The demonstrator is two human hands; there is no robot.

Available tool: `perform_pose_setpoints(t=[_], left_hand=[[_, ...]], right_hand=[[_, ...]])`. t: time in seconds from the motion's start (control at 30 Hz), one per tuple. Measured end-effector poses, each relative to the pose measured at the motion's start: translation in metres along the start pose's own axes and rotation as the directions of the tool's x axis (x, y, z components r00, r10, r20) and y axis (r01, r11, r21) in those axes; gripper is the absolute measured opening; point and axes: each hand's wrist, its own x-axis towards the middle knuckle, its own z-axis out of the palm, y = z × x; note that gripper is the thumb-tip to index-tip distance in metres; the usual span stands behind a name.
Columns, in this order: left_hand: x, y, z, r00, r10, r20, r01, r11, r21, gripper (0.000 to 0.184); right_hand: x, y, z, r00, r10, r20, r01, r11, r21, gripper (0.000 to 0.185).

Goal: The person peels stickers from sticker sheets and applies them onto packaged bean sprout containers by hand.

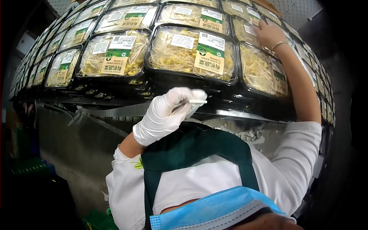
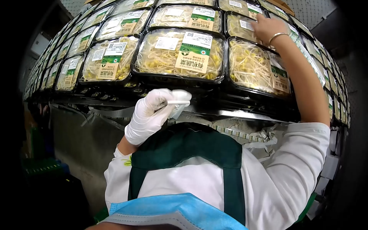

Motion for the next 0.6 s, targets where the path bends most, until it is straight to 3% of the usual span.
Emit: perform_pose_setpoints(t=[0.03, 0.07, 0.1, 0.13, 0.17, 0.2, 0.23, 0.27, 0.33, 0.37, 0.4, 0.47, 0.53, 0.57, 0.6], left_hand=[[0.004, 0.007, 0.004, 1.000, -0.028, -0.008, 0.028, 0.999, 0.022, 0.033], [0.005, 0.013, 0.010, 0.995, -0.065, -0.076, 0.056, 0.992, -0.112, 0.028], [0.006, 0.012, 0.014, 0.993, -0.029, -0.111, 0.012, 0.989, -0.150, 0.025], [0.008, 0.012, 0.016, 0.989, 0.006, -0.148, -0.034, 0.982, -0.187, 0.023], [0.006, 0.013, 0.017, 0.990, 0.000, -0.142, -0.027, 0.981, -0.190, 0.023], [0.005, 0.017, 0.017, 0.992, -0.061, -0.109, 0.042, 0.985, -0.167, 0.020], [0.003, 0.019, 0.017, 0.990, -0.120, -0.075, 0.109, 0.984, -0.139, 0.017], [0.000, 0.019, 0.016, 0.996, -0.053, -0.072, 0.051, 0.998, -0.031, 0.011], [-0.005, 0.011, 0.013, 1.000, 0.011, -0.005, -0.012, 0.982, -0.190, 0.009], [-0.006, 0.010, 0.014, 0.999, 0.034, 0.019, -0.028, 0.970, -0.243, 0.008], [-0.005, 0.012, 0.018, 0.996, 0.086, -0.009, -0.086, 0.981, -0.173, 0.008], [-0.002, 0.004, 0.024, 0.978, 0.196, -0.068, -0.199, 0.979, -0.036, 0.011], [-0.001, 0.006, 0.029, 0.997, 0.011, -0.074, -0.028, 0.975, -0.221, 0.010], [0.000, 0.008, 0.032, 0.993, -0.049, -0.110, 0.001, 0.916, -0.402, 0.010], [0.000, 0.004, 0.031, 0.992, -0.011, -0.127, -0.029, 0.951, -0.306, 0.010]], right_hand=[[0.001, 0.014, 0.013, 0.996, 0.084, -0.011, -0.083, 0.992, 0.092, 0.024], [0.001, 0.019, 0.012, 0.986, 0.167, -0.016, -0.161, 0.970, 0.182, 0.024], [-0.010, 0.020, 0.015, 0.983, 0.100, -0.153, -0.016, 0.881, 0.473, 0.024], [-0.028, -0.005, -0.024, 0.999, 0.023, 0.047, -0.051, 0.629, 0.776, 0.025], [-0.058, -0.040, -0.060, 0.998, -0.061, 0.029, -0.011, 0.282, 0.959, 0.026], [-0.082, -0.065, -0.086, 0.957, -0.250, -0.144, 0.196, 0.196, 0.961, 0.024], [-0.102, -0.092, -0.094, 0.929, -0.206, -0.308, 0.351, 0.217, 0.911, 0.022], [-0.112, -0.103, -0.097, 0.894, -0.200, -0.402, 0.440, 0.214, 0.872, 0.019], [-0.128, -0.117, -0.100, 0.828, -0.219, -0.516, 0.554, 0.176, 0.814, 0.016], [-0.130, -0.121, -0.095, 0.794, -0.089, -0.601, 0.605, 0.208, 0.769, 0.013], [-0.130, -0.112, -0.092, 0.790, -0.063, -0.610, 0.606, 0.232, 0.761, 0.014], [-0.127, -0.084, -0.087, 0.877, 0.186, -0.443, 0.407, 0.204, 0.890, 0.015], [-0.124, -0.057, -0.089, 0.970, 0.147, -0.194, 0.157, 0.233, 0.960, 0.023], [-0.127, -0.063, -0.089, 0.978, 0.019, -0.210, 0.200, 0.229, 0.953, 0.029], [-0.135, -0.078, -0.091, 0.962, -0.033, -0.272, 0.270, 0.276, 0.922, 0.030]])
